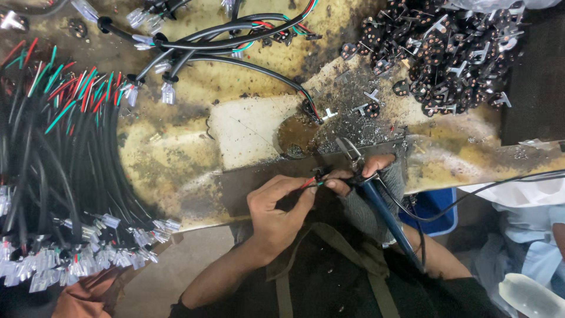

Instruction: The person uses a soldering iron to attach small metal connectors to the ends of multi-colored wires. They repeatedly pick up a wire, apply solder to the connector, and place the finished unit on the work surface.

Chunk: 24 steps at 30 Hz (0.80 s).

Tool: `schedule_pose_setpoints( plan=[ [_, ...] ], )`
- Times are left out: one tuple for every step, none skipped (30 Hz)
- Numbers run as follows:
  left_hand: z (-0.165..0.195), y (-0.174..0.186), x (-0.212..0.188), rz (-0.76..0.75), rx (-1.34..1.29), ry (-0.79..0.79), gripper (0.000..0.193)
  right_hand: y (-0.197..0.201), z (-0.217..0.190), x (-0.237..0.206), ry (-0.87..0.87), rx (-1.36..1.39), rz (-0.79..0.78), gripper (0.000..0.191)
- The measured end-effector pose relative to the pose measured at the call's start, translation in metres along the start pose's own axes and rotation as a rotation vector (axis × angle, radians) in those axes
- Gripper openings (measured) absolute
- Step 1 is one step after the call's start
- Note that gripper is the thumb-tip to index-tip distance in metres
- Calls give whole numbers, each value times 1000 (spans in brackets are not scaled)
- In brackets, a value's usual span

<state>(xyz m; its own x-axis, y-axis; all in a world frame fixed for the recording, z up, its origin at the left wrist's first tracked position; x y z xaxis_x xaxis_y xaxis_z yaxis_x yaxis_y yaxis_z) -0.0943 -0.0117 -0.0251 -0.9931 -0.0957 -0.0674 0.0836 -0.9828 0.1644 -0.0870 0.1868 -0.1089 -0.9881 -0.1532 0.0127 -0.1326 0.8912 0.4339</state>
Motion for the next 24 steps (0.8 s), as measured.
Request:
schedule_pose_setpoints(
  plan=[
    [-3, 0, 0, 6, 5, 14, 9, -5, 3, -1, -3, -80, -34, 37],
    [-5, 1, -1, 13, 10, 28, 8, -9, 5, -3, -5, -160, -69, 31],
    [-7, 0, -1, 9, 24, 35, 9, -2, 3, -4, 16, -52, 12, 36],
    [-8, 0, -1, 6, 38, 39, 11, 5, 2, -5, 39, 55, 94, 42],
    [-8, 0, 0, 3, 52, 43, 12, 12, 0, -6, 63, 162, 175, 50],
    [-5, -1, 1, -4, 70, 21, 13, 5, -4, -5, 82, -83, 88, 42],
    [-1, -1, 2, -13, 88, -2, 14, -2, -8, -4, 100, -328, 0, 34],
    [3, -1, 3, -21, 105, -25, 15, -10, -10, -3, 116, -571, -90, 26],
    [10, -1, 4, -19, 171, -81, 15, -10, -12, -1, 103, -431, -78, 28],
    [17, -1, 4, -19, 238, -137, 16, -10, -14, 1, 88, -289, -64, 30],
    [23, -1, 5, -19, 305, -192, 16, -11, -17, 3, 72, -146, -51, 32],
    [26, 1, 6, 10, 344, -204, 15, -6, -23, 5, 96, -1, -1, 36],
    [29, 3, 7, 39, 384, -214, 14, -1, -30, 6, 118, 145, 51, 41],
    [30, 4, 8, 67, 423, -224, 13, 6, -35, 5, 139, 289, 102, 46],
    [28, 7, 11, 108, 461, -192, 12, 9, -41, 6, 144, 242, 84, 46],
    [24, 10, 14, 152, 499, -158, 11, 12, -46, 6, 151, 196, 62, 46],
    [20, 13, 17, 196, 538, -123, 11, 15, -50, 6, 158, 150, 39, 46],
    [19, 13, 20, 208, 552, -119, 10, 18, -56, 6, 180, 129, 22, 46],
    [16, 13, 22, 220, 566, -114, 10, 20, -61, 6, 201, 106, 4, 47],
    [15, 12, 24, 233, 580, -111, 10, 22, -65, 6, 224, 85, -14, 47],
    [13, 12, 26, 231, 588, -102, 10, 19, -64, 8, 193, 133, -62, 46],
    [12, 11, 28, 229, 595, -99, 9, 15, -64, 10, 163, 181, -105, 45],
    [12, 10, 29, 224, 602, -99, 9, 11, -63, 12, 135, 229, -144, 44],
    [12, 9, 30, 207, 601, -82, 9, 6, -69, 14, 163, 290, -200, 44]
  ],
)
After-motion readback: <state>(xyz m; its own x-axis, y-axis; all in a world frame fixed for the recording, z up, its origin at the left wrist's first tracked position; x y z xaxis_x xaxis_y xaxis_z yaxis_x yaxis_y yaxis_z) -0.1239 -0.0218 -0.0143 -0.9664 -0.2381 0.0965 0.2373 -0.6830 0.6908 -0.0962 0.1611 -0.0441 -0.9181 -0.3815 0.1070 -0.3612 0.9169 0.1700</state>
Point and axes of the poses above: each hand's wrist, its own x-axis towards the middle knuckle, its own y-axis out of the back of the hand, z = x × y, the point moved 9 cm from there along x, towards the middle knuckle, and after that the axes turned 4 degrees about y, right-handed, at the moved point
